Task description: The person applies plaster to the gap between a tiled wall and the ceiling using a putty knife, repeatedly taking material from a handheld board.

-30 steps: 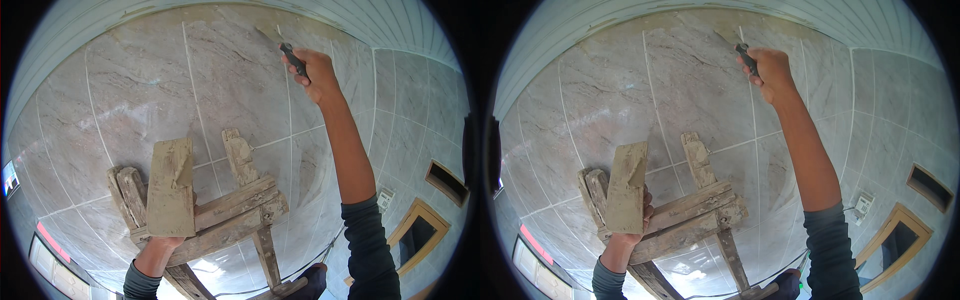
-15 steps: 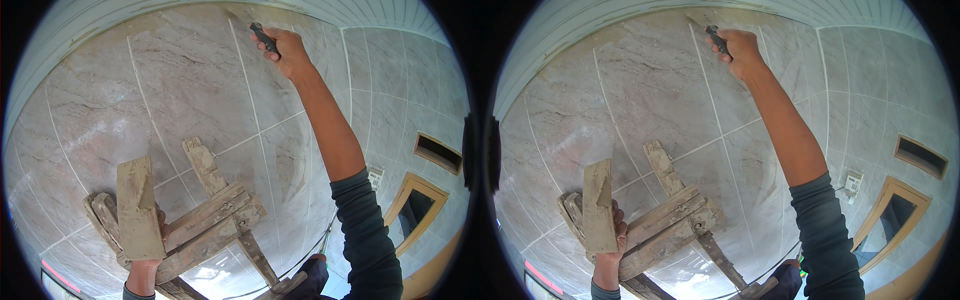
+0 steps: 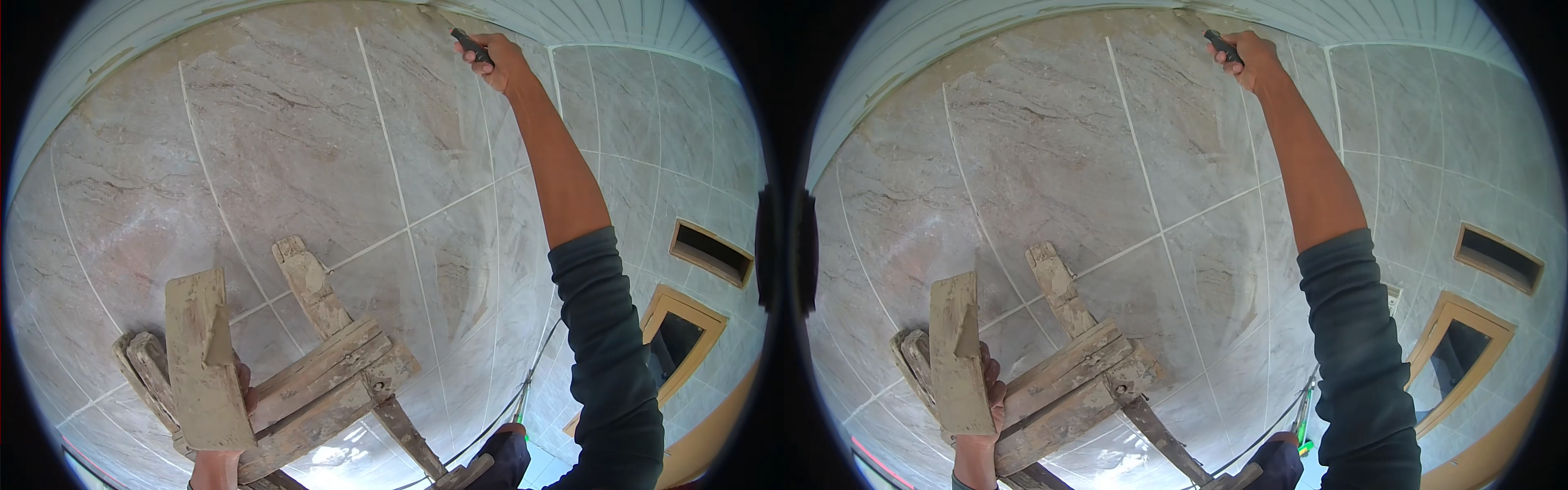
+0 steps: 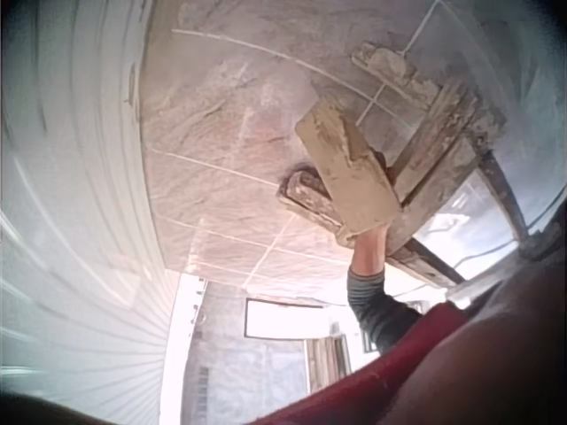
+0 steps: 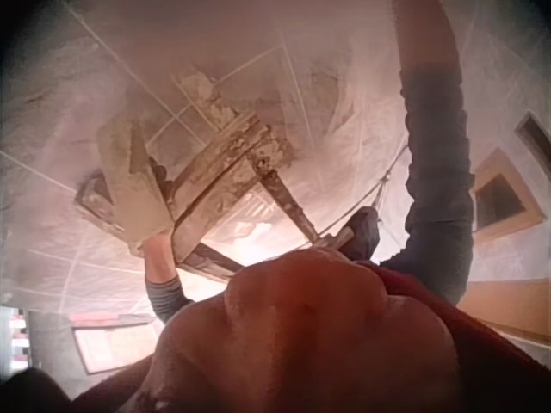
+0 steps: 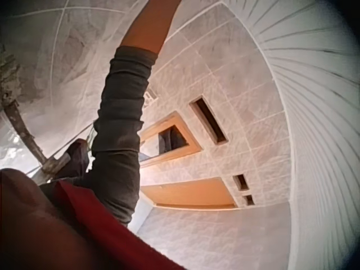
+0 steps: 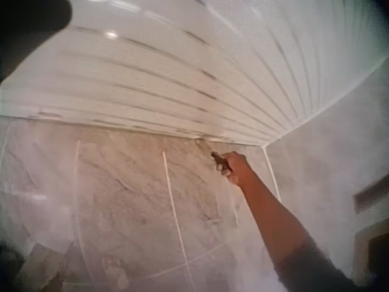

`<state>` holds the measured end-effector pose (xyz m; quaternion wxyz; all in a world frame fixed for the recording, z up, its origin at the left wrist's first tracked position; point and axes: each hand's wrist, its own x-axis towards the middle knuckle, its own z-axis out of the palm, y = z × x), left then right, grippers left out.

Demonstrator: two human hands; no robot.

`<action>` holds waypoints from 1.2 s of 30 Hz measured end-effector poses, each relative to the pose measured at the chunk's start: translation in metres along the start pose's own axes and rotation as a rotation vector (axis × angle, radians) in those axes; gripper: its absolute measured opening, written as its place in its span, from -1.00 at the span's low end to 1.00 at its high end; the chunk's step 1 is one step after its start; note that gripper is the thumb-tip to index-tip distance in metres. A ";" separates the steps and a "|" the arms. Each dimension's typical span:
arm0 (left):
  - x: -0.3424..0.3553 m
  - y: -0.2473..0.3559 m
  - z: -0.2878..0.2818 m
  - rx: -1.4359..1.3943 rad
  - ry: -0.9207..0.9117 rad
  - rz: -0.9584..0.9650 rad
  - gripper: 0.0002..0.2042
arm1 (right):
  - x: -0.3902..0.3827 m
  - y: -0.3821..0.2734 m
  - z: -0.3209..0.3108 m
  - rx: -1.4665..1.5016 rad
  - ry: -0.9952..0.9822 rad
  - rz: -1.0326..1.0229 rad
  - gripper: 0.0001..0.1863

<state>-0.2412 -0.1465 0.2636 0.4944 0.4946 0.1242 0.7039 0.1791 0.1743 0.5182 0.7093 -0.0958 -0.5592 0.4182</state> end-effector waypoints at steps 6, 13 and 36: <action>0.000 0.000 0.000 -0.055 -0.052 -0.025 -0.63 | -0.088 0.034 -0.010 -0.031 -0.066 0.038 -0.72; 0.000 0.001 0.000 0.037 0.001 -0.016 -0.63 | -0.030 0.007 0.031 -0.059 -0.022 0.002 -0.73; -0.003 -0.013 -0.015 0.156 0.082 0.145 -0.68 | 0.016 -0.030 -0.007 -0.109 -0.105 0.090 -0.65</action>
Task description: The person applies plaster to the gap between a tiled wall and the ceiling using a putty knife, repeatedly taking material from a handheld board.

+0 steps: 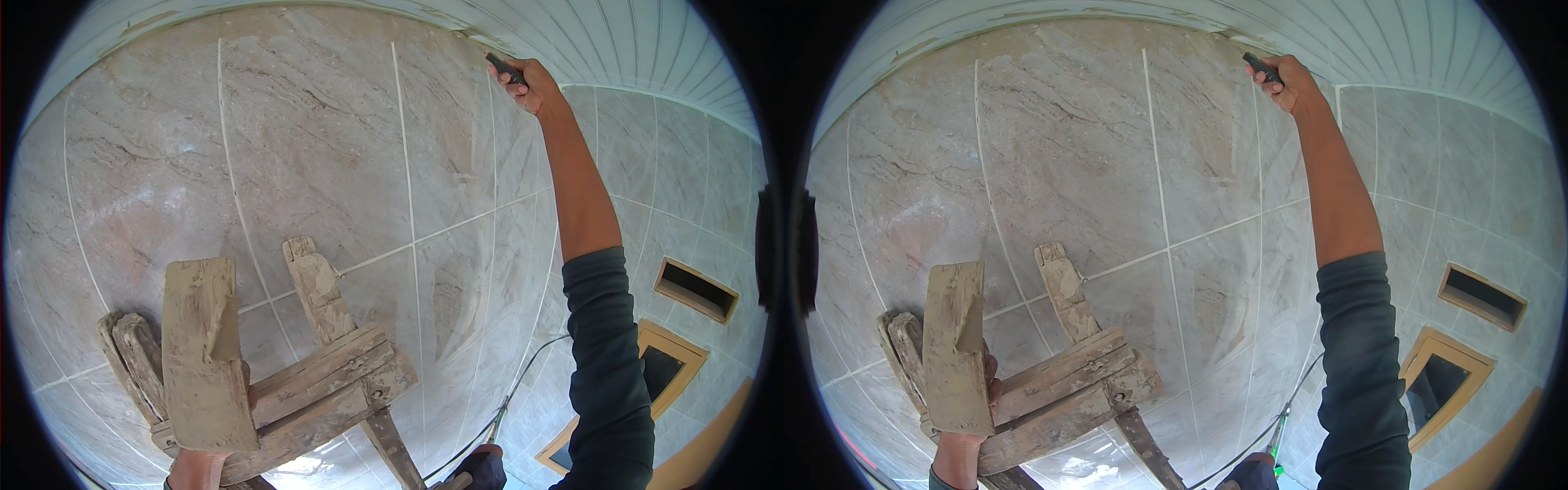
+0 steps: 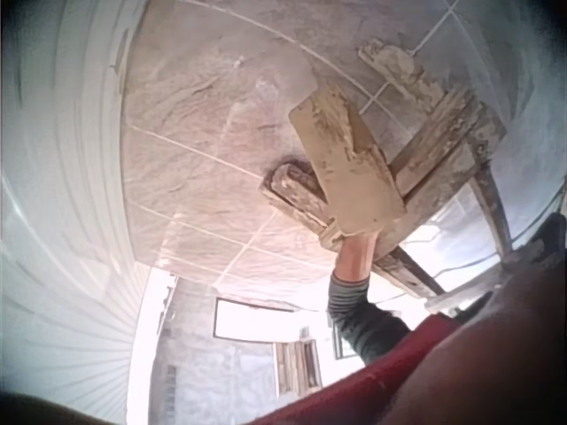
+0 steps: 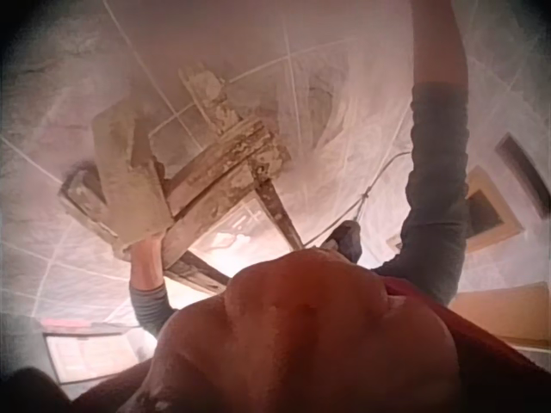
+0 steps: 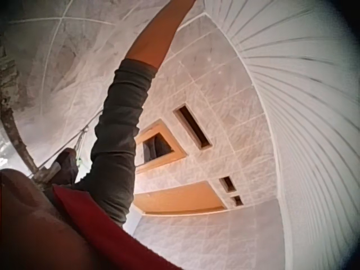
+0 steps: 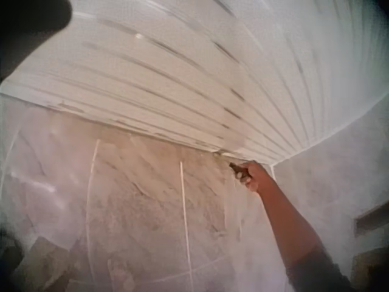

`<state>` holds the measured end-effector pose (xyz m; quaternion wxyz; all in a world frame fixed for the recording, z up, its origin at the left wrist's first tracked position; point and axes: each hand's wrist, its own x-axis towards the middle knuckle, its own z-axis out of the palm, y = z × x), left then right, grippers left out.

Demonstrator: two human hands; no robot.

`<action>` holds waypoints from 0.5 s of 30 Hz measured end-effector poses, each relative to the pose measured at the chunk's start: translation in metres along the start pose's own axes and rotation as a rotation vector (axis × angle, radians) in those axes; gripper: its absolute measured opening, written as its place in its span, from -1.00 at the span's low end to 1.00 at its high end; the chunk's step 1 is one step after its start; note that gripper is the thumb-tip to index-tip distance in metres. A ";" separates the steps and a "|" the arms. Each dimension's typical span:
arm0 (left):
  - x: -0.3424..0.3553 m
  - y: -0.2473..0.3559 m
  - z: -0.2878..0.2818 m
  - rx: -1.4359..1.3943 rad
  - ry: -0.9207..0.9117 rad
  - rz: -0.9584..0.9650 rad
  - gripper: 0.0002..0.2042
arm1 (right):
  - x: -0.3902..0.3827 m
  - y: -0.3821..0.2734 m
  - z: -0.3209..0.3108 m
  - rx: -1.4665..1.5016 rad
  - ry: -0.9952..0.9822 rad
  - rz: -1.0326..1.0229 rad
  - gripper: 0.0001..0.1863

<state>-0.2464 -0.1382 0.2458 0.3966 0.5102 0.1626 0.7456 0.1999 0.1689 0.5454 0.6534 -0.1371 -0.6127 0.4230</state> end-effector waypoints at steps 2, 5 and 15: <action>0.000 0.002 -0.001 -0.007 -0.001 -0.009 -0.68 | 0.002 -0.011 0.000 0.005 -0.018 0.029 -0.66; 0.001 0.004 0.000 -0.042 -0.002 -0.054 -0.68 | -0.002 -0.022 -0.002 0.004 0.001 0.036 -0.66; 0.006 0.007 0.003 -0.057 0.014 -0.101 -0.68 | -0.024 0.050 -0.037 0.028 0.367 -0.143 -0.80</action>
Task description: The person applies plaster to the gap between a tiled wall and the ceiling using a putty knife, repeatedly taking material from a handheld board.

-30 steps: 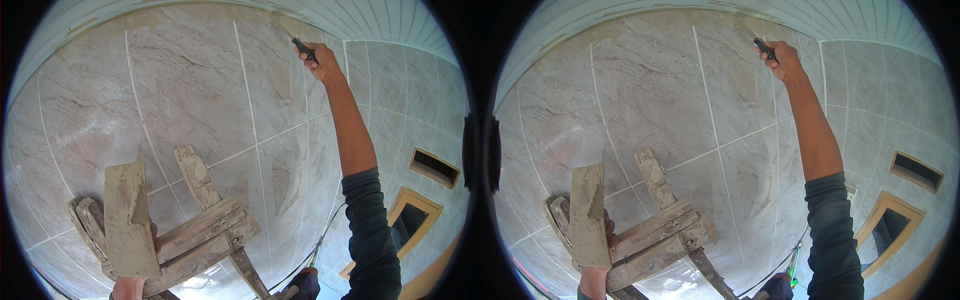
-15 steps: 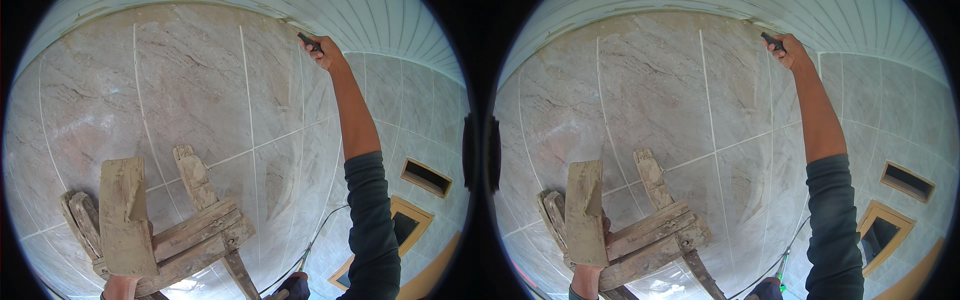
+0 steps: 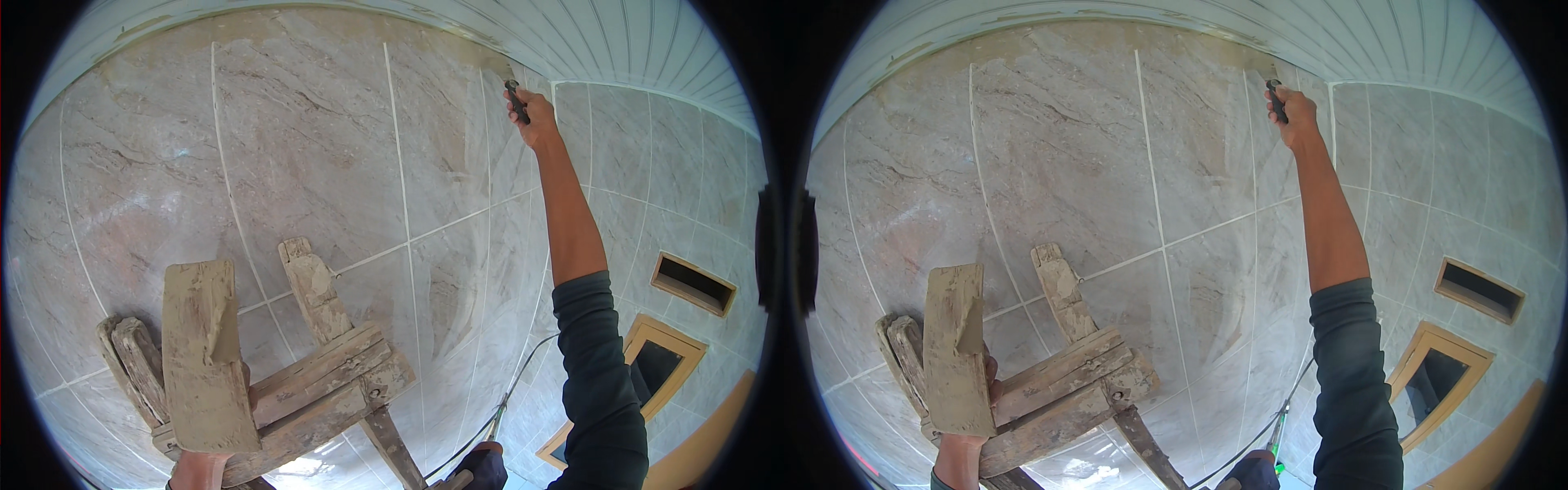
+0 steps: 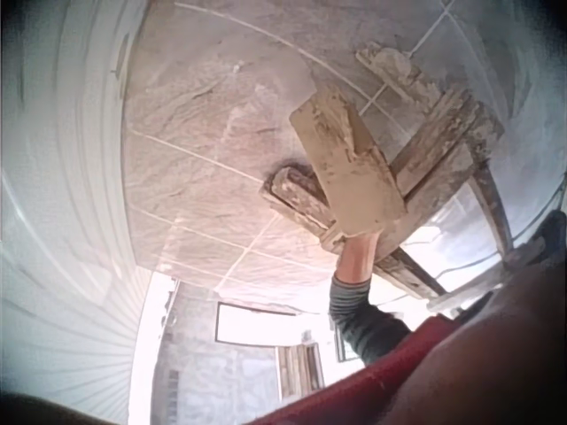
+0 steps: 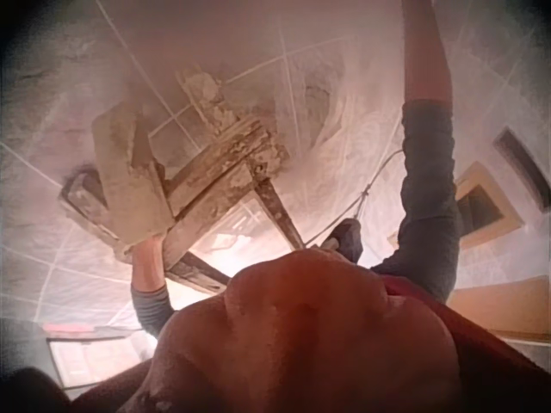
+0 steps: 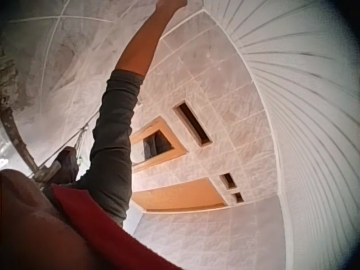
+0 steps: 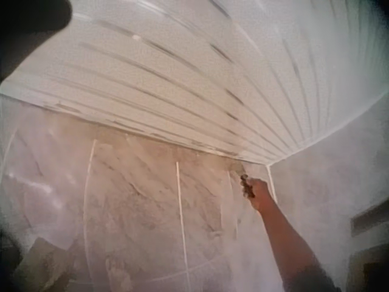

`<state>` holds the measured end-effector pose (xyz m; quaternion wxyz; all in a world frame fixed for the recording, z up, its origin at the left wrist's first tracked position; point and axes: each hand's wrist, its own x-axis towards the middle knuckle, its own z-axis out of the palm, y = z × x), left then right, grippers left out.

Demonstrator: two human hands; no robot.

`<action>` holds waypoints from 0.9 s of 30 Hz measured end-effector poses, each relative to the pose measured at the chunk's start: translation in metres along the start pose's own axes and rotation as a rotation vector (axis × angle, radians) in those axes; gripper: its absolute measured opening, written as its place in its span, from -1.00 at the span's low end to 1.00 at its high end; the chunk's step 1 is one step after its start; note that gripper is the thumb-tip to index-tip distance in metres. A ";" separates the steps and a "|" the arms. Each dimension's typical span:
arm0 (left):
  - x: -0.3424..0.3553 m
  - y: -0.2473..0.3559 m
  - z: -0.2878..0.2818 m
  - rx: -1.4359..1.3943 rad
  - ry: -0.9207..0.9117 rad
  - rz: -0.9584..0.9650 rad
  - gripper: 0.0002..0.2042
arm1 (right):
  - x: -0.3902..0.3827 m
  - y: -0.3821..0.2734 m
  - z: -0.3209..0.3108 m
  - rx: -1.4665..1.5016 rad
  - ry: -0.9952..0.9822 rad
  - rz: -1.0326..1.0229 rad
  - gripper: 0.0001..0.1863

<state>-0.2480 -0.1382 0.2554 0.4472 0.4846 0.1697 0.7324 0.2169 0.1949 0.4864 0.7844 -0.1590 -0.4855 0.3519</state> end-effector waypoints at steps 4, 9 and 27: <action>-0.004 0.001 -0.002 0.008 0.010 -0.008 -0.68 | 0.024 0.023 0.011 -0.071 0.143 -0.032 -0.84; -0.006 0.001 0.000 0.000 0.022 -0.018 -0.68 | 0.056 0.021 0.025 -0.085 0.158 -0.090 -0.83; -0.004 0.003 0.008 -0.011 -0.045 -0.055 -0.74 | -0.136 0.023 0.213 -0.027 -0.132 -0.378 -0.61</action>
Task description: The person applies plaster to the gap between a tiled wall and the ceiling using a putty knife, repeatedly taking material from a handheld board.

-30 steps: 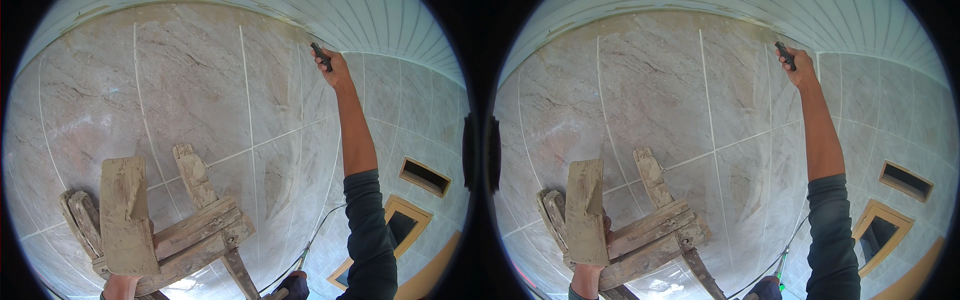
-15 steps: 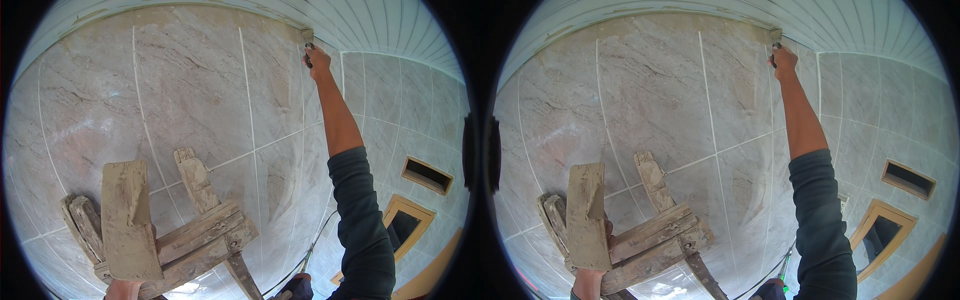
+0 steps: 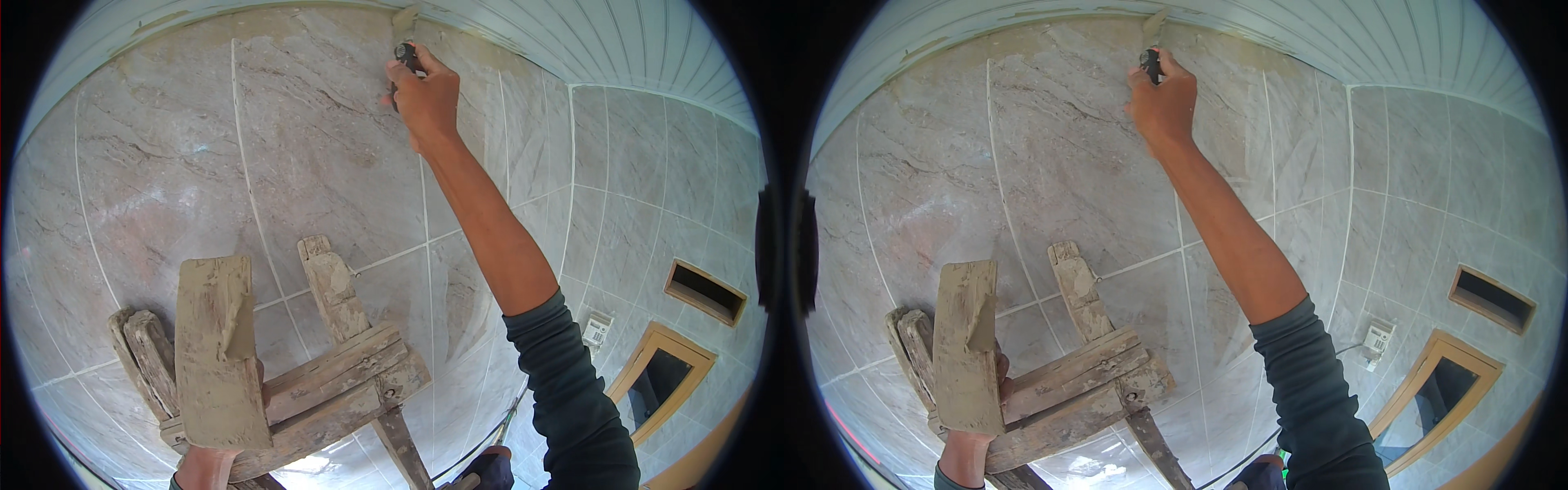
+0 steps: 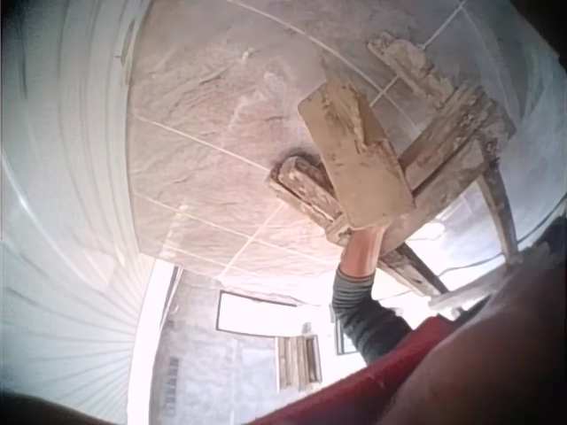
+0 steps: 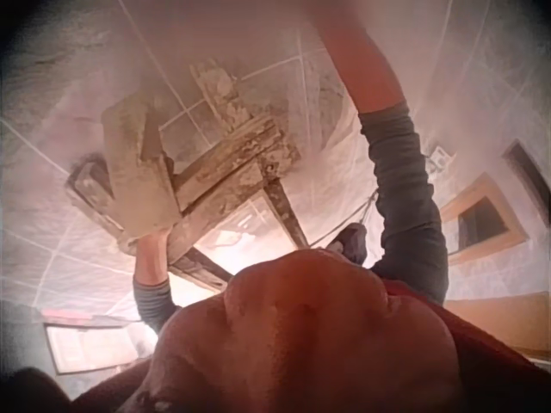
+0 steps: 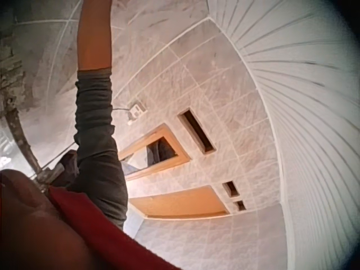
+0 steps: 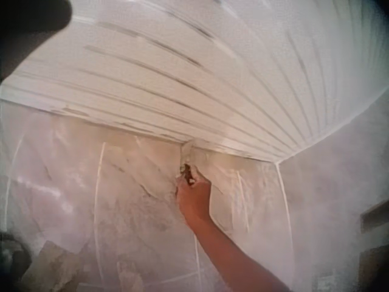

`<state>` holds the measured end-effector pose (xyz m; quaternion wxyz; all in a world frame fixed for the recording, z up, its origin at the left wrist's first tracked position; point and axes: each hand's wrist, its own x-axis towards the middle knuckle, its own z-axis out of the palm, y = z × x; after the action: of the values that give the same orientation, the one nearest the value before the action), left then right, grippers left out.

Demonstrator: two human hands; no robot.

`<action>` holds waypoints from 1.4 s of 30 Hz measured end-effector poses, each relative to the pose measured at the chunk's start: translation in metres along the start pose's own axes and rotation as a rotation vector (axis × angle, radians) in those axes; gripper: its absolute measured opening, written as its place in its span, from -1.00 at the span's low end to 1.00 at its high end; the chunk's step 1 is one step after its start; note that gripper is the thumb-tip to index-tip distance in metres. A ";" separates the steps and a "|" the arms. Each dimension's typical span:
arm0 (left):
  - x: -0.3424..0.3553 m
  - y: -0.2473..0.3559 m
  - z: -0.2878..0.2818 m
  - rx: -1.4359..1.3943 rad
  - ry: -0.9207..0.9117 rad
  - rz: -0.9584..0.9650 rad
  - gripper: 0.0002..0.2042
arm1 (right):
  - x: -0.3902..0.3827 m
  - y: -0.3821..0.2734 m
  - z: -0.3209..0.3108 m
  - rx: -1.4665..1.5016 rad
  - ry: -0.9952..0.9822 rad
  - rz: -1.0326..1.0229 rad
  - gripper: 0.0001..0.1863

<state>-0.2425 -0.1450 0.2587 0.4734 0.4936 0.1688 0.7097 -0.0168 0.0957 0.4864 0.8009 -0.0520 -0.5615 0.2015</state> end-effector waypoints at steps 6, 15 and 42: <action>-0.001 -0.002 0.003 -0.083 0.147 -0.020 -0.73 | -0.009 0.016 -0.027 0.044 0.015 -0.027 -0.65; -0.010 -0.006 -0.016 0.044 0.109 0.044 -0.69 | 0.048 0.030 -0.164 0.409 -0.165 0.468 -0.67; -0.007 -0.006 -0.020 0.026 0.278 0.022 -0.68 | 0.068 -0.008 -0.153 0.221 -0.305 0.490 -0.70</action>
<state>-0.2564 -0.1430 0.2416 0.4312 0.3985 0.2363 0.7742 0.1456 0.1360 0.4928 0.6358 -0.0675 -0.6206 0.4540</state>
